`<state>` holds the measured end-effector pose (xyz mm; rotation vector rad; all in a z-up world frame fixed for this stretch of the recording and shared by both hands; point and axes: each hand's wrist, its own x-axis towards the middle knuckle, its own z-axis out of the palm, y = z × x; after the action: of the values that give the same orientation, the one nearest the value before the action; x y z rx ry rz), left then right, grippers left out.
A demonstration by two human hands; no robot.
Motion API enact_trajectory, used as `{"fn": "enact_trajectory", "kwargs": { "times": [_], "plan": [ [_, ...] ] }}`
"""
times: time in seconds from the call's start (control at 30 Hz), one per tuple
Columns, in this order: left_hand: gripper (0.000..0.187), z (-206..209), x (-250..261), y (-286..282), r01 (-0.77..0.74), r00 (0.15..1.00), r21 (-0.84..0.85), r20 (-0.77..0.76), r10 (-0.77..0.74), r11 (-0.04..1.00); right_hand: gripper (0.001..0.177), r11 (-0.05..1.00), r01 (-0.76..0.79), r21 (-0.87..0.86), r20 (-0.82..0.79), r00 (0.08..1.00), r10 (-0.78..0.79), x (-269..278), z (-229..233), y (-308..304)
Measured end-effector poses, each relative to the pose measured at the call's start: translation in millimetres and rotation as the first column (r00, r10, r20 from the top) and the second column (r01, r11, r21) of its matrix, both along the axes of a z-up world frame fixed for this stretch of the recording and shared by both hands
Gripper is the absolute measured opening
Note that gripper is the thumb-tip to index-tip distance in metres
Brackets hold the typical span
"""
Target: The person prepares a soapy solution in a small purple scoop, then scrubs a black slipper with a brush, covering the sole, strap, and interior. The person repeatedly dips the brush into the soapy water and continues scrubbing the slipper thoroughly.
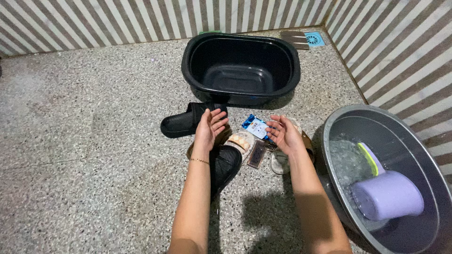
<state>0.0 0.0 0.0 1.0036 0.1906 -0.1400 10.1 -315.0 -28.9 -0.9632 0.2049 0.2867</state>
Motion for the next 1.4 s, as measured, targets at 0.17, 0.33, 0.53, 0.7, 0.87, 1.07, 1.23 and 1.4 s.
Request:
{"fn": "enact_trajectory", "kwargs": {
  "times": [0.17, 0.33, 0.53, 0.7, 0.87, 1.07, 1.23, 1.4],
  "plan": [
    [0.071, 7, -3, -17, 0.074, 0.997, -0.162, 0.013, -0.073, 0.984, 0.041, 0.999, 0.032, -0.006, -0.014, 0.999, -0.032, -11, 15, -5],
    [0.069, -4, -1, -25, 0.108, 0.994, -0.226, 0.007, -0.109, 0.968, 0.040, 0.998, 0.050, -0.027, -0.034, 0.998, -0.050, -19, 12, -15],
    [0.066, -13, 0, -38, 0.132, 0.990, -0.170, -0.019, -0.138, 0.977, 0.033, 0.996, 0.054, -0.065, -0.037, 0.998, -0.057, -21, 5, -21],
    [0.067, -13, -4, -56, 0.169, 0.984, -0.236, -0.007, -0.176, 0.957, 0.031, 0.992, 0.087, -0.093, -0.075, 0.993, -0.094, -26, 2, -23],
    [0.067, -8, -9, -74, 0.266, 0.963, -0.360, 0.064, -0.261, 0.894, 0.032, 0.996, 0.061, -0.066, -0.083, 0.994, -0.067, -27, -6, -20],
    [0.077, 5, -17, -83, 0.338, 0.941, -0.350, 0.114, -0.318, 0.874, 0.033, 0.997, 0.030, -0.074, -0.055, 0.998, -0.034, -26, -8, -7],
    [0.082, 15, -18, -93, 0.422, 0.906, -0.361, 0.175, -0.384, 0.832, 0.030, 0.975, 0.005, -0.221, 0.007, 1.000, -0.004, -27, -7, 7],
    [0.091, 28, -28, -114, 0.598, 0.801, -0.409, 0.341, -0.493, 0.689, 0.038, 0.948, 0.075, -0.310, 0.109, 0.993, -0.043, -38, -5, 28]
  ]
}}
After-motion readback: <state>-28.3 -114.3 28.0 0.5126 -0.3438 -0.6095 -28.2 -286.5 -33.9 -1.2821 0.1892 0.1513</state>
